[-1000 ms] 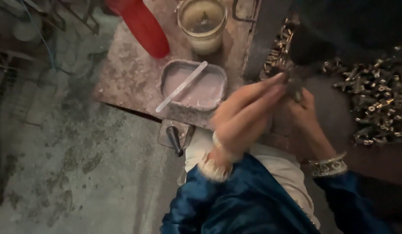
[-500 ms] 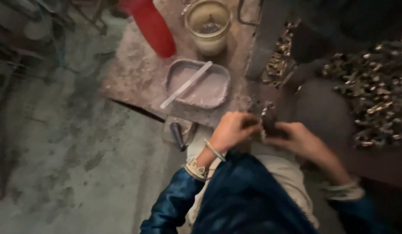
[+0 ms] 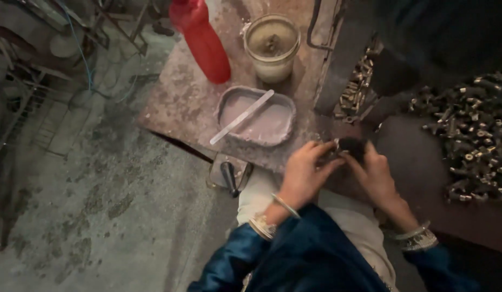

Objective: The person sits at a workbench and handles small metal fittings one at a time, picking each from a large pile, working it against a fixture on the bench, and setting it aside. The person repeats this handling cycle continuously throughout the clip.

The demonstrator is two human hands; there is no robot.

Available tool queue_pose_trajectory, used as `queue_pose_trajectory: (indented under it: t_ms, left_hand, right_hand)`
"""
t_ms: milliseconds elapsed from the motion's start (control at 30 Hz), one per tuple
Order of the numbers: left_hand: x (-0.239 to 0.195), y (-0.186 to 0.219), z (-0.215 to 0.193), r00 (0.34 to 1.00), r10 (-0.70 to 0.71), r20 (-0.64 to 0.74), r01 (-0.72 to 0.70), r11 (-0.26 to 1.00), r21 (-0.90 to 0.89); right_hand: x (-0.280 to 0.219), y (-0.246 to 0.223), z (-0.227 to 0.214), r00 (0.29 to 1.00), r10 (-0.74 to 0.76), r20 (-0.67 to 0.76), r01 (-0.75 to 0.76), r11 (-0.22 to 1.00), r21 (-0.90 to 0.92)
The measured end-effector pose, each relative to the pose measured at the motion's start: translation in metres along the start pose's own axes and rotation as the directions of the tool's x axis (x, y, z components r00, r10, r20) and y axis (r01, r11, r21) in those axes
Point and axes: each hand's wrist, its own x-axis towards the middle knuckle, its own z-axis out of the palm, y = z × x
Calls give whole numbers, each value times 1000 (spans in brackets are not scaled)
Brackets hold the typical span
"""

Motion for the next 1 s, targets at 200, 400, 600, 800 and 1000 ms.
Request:
queue_pose_trajectory:
  t_ms: [200,400,600,800,1000]
  left_hand:
    - [28,38,13,934,268,-236,-283,959,-32]
    - [39,44,10,980,92,-176,-136,956,-259]
    - [20,42,17,976,139,-165,-179,949,-259]
    - [30,42,10,965,-2,-261,-62,970,-236]
    - [12,5,29,984,20,-178,-111,849,-516]
  right_hand:
    - [22,42,17,988,142,-67,-27,569,822]
    - [17,0,15,935,228,-272,92,586,805]
    - [14,-1,12,963,209,-173,53,482,874]
    - [33,-16,16,953,197,-229,96,523,847]
    - [47,3,-19,983,111,-145,65,529,846]
